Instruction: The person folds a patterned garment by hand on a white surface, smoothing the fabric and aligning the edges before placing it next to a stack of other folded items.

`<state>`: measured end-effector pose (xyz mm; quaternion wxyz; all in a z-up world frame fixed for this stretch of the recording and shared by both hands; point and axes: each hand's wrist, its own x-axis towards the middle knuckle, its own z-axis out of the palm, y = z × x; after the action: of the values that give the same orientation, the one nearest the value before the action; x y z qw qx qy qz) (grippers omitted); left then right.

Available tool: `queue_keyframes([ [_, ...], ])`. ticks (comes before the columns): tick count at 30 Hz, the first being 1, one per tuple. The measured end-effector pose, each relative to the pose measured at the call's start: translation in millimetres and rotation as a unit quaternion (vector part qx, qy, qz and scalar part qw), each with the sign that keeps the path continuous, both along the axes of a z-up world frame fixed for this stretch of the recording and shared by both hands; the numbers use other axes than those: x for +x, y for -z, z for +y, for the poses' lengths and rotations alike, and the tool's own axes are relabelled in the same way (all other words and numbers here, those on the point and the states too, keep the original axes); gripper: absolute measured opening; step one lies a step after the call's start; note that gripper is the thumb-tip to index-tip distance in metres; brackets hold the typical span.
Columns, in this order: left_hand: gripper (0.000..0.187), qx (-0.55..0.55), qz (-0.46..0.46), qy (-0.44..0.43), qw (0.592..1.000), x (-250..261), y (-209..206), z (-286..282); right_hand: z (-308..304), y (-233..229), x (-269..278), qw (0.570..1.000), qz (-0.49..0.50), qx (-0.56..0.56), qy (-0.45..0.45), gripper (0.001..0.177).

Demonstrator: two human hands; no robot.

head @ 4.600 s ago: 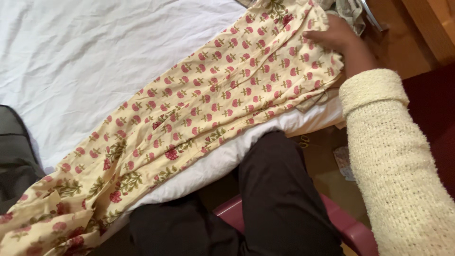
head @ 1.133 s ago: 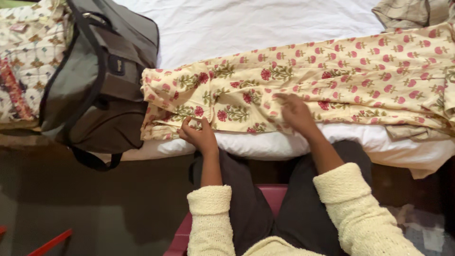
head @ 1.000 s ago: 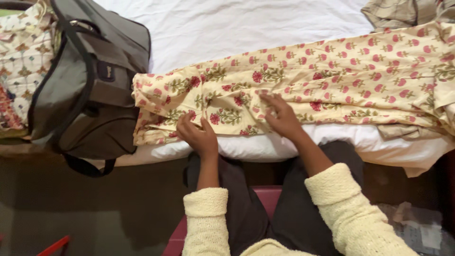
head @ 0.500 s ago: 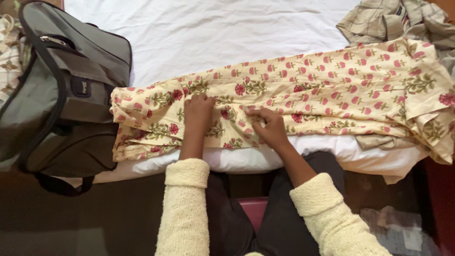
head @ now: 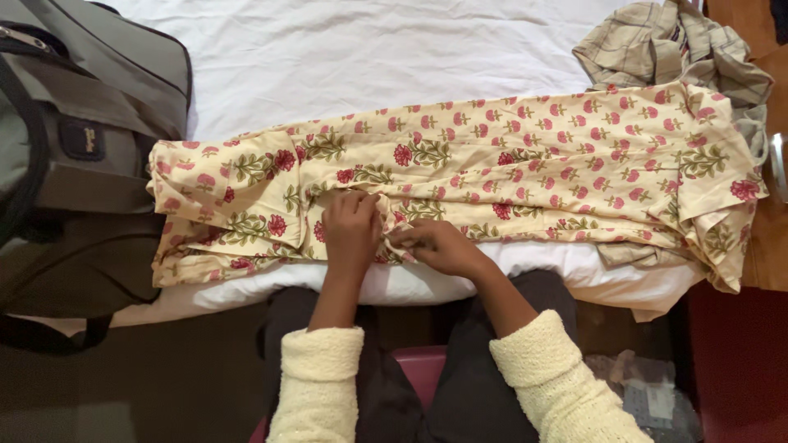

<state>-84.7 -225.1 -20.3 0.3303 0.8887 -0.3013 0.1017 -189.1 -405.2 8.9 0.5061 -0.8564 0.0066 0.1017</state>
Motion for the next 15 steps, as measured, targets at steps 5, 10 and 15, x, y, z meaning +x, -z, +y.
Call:
queue_keyframes([
  [5, 0.021, 0.010, -0.073, -0.008, 0.997, 19.4, -0.6, 0.4, -5.4, 3.4, 3.1, 0.996, 0.048, -0.001, 0.072, 0.034],
  [10, 0.034, 0.064, -0.116, 0.051, 0.990, 32.0, 15.7, -27.8, -3.5, 9.5, 6.3, 0.986, 0.019, 0.083, 0.146, 0.030],
  [15, 0.022, 0.095, -0.115, 0.048, 0.988, 34.6, 18.7, -36.1, -8.8, 9.9, 2.9, 0.981, -0.094, -0.001, 0.168, 0.032],
])
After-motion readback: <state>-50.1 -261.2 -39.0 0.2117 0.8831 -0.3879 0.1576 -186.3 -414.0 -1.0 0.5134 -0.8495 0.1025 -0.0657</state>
